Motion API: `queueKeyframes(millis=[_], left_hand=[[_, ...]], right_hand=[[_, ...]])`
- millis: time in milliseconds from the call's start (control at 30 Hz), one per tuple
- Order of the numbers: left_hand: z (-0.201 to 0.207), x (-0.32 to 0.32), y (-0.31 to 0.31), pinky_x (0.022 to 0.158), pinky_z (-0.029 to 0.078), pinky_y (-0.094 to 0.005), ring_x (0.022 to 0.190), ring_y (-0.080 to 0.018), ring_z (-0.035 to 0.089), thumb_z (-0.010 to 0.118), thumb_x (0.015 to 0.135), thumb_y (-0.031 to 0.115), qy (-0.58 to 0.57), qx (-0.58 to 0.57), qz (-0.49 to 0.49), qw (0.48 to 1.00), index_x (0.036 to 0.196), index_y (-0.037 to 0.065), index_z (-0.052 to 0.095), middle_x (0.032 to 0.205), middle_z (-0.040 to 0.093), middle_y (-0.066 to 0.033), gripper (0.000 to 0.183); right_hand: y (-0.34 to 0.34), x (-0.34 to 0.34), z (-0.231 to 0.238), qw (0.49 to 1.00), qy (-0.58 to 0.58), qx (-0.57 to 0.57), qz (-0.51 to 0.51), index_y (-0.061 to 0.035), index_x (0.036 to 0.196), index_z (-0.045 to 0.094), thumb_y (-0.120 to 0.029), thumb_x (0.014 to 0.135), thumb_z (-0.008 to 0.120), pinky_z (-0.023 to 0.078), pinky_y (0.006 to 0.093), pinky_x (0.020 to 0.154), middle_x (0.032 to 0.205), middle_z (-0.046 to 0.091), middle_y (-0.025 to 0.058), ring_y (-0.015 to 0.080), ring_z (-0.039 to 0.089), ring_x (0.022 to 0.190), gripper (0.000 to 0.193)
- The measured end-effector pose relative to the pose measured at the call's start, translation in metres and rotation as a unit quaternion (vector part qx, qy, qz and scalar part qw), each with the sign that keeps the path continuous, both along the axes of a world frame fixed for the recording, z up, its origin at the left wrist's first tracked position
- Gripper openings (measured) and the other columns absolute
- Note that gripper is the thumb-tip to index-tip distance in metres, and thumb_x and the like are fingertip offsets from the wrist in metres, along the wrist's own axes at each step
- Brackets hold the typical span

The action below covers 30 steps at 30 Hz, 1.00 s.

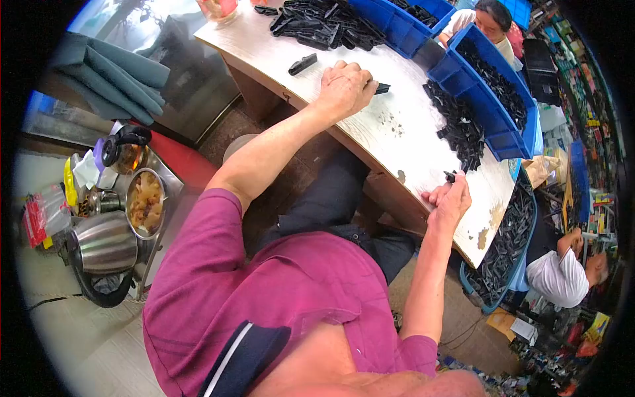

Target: The person assembles plastic components by picking up plastic parts from the table and bins, fitting them together by hand, and placing the assembled pieces onto the table.

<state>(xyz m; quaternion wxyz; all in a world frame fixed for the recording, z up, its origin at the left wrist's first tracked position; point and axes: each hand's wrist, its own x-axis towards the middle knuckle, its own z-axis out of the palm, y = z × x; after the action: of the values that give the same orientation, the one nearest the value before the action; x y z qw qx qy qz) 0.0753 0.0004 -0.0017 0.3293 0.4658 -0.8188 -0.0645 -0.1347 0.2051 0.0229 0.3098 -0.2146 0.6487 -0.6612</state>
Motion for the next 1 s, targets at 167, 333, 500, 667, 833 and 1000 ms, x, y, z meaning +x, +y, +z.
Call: queueKeyframes(millis=[167, 333, 500, 667, 833, 1000], left_hand=[[-0.003, -0.004, 0.014, 0.077, 0.05, -0.0441, 0.091, -0.0315, 0.06, 0.066, 0.085, 0.026, -0.006, -0.031, -0.049, 0.998, 0.095, 0.007, 0.067, 0.085, 0.065, -0.013, 0.021], [0.004, -0.015, 0.029, 0.074, 0.051, -0.0452, 0.082, -0.034, 0.062, 0.062, 0.084, 0.019, 0.005, -0.032, -0.076, 0.997, 0.095, 0.006, 0.063, 0.081, 0.063, -0.0147, 0.017], [0.017, -0.033, 0.041, 0.076, 0.051, -0.0492, 0.083, -0.0413, 0.066, 0.053, 0.082, 0.01, -0.08, 0.054, -0.137, 0.986, 0.093, 0.002, 0.062, 0.086, 0.067, -0.0222, 0.017], [0.024, -0.039, 0.043, 0.079, 0.051, -0.0496, 0.085, -0.0416, 0.066, 0.055, 0.081, 0.011, -0.13, 0.102, -0.194, 0.967, 0.094, 0.002, 0.063, 0.088, 0.068, -0.0228, 0.017], [0.004, -0.035, 0.045, 0.079, 0.051, -0.0503, 0.075, -0.0384, 0.065, 0.06, 0.083, 0.014, -0.015, -0.074, -0.225, 0.972, 0.095, 0.004, 0.062, 0.077, 0.066, -0.0189, 0.016], [0.022, -0.05, 0.079, 0.07, 0.049, -0.0434, 0.075, -0.0368, 0.063, 0.061, 0.089, 0.014, 0.16, 0.204, -0.242, 0.935, 0.103, 0.002, 0.057, 0.079, 0.064, -0.0194, 0.019]], right_hand=[[-0.001, 0.001, 0.0, 1.0, -0.002, -0.011, 0.005, -0.0061, 0.074, 0.05, -0.031, 0.1, 0.05, 0.051, 0.0345, 0.041, 0.046, 0.036, 0.0, 0.0114, 0.038, 0.039, 0.036], [-0.002, 0.0, 0.0, 1.0, -0.004, -0.01, -0.004, -0.006, 0.074, 0.05, -0.031, 0.099, 0.05, 0.051, 0.0344, 0.041, 0.046, 0.037, 0.0002, 0.0113, 0.038, 0.039, 0.035], [-0.001, 0.002, 0.0, 1.0, -0.005, -0.02, -0.008, -0.006, 0.074, 0.05, -0.031, 0.099, 0.049, 0.051, 0.0349, 0.042, 0.046, 0.037, 0.0004, 0.0116, 0.038, 0.039, 0.036], [0.002, 0.001, -0.001, 0.999, -0.014, -0.03, -0.011, -0.0064, 0.073, 0.049, -0.032, 0.099, 0.049, 0.052, 0.036, 0.043, 0.046, 0.037, 0.0008, 0.0124, 0.038, 0.04, 0.037], [-0.001, 0.003, 0.005, 0.999, -0.031, -0.022, -0.027, -0.0056, 0.075, 0.049, -0.032, 0.099, 0.048, 0.053, 0.0373, 0.043, 0.046, 0.037, 0.0015, 0.0131, 0.039, 0.04, 0.036], [0.0, -0.002, 0.002, 0.998, -0.038, -0.037, -0.041, -0.0056, 0.077, 0.048, -0.033, 0.101, 0.045, 0.052, 0.0364, 0.043, 0.046, 0.036, 0.0013, 0.0137, 0.04, 0.041, 0.037]])
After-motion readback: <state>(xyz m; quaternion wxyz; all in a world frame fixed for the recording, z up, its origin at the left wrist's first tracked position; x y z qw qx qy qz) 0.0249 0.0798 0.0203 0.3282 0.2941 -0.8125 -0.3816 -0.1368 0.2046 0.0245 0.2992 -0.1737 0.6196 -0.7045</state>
